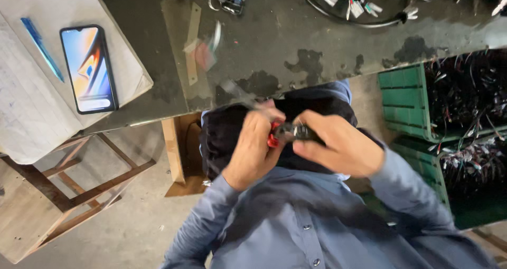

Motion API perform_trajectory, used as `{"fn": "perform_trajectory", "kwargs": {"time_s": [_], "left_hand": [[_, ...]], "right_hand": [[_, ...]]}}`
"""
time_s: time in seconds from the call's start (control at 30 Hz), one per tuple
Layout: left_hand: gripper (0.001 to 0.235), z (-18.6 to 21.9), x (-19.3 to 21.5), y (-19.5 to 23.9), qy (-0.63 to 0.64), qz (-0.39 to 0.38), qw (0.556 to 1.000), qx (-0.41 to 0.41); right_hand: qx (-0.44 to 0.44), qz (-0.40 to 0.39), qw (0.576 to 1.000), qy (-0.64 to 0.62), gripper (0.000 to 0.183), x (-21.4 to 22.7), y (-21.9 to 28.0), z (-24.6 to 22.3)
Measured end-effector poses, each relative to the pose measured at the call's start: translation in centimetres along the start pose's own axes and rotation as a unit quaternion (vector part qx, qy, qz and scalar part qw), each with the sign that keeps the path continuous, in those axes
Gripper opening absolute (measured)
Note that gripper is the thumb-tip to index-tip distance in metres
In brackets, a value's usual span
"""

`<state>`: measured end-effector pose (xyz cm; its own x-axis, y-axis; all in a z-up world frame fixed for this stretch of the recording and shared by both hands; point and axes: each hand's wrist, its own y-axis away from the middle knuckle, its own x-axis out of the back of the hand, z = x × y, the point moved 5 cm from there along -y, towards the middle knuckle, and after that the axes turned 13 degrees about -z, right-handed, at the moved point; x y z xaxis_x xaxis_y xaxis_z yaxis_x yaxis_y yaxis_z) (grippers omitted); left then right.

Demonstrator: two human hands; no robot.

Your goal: The person repeatedly strips the outer insulation from black wires using red-handled pliers, then pulls the insulation off to expose the inner conductors. The person handles multiple wires one at a time, placing stripped pieces on the table.

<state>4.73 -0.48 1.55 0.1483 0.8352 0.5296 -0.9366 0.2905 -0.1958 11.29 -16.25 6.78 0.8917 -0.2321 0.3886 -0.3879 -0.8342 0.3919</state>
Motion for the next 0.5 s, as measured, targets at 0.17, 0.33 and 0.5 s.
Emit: {"fn": "perform_trajectory", "kwargs": {"time_s": [0.17,0.33,0.5], "left_hand": [[0.043,1.8,2.7,-1.9,-0.062,0.029,0.982,-0.175],[0.033,0.2,1.5,-0.6,-0.041,0.016,0.997,-0.061],[0.023,-4.7,-3.7,1.9,0.061,-0.095,0.921,0.373]], "right_hand": [[0.049,-0.052,0.995,-0.07,0.026,0.2,1.8,-3.9],[-0.005,0.064,0.996,0.067,0.027,-0.2,1.2,-1.8],[-0.06,0.123,0.982,0.128,0.033,-4.0,-4.7,4.6]]}}
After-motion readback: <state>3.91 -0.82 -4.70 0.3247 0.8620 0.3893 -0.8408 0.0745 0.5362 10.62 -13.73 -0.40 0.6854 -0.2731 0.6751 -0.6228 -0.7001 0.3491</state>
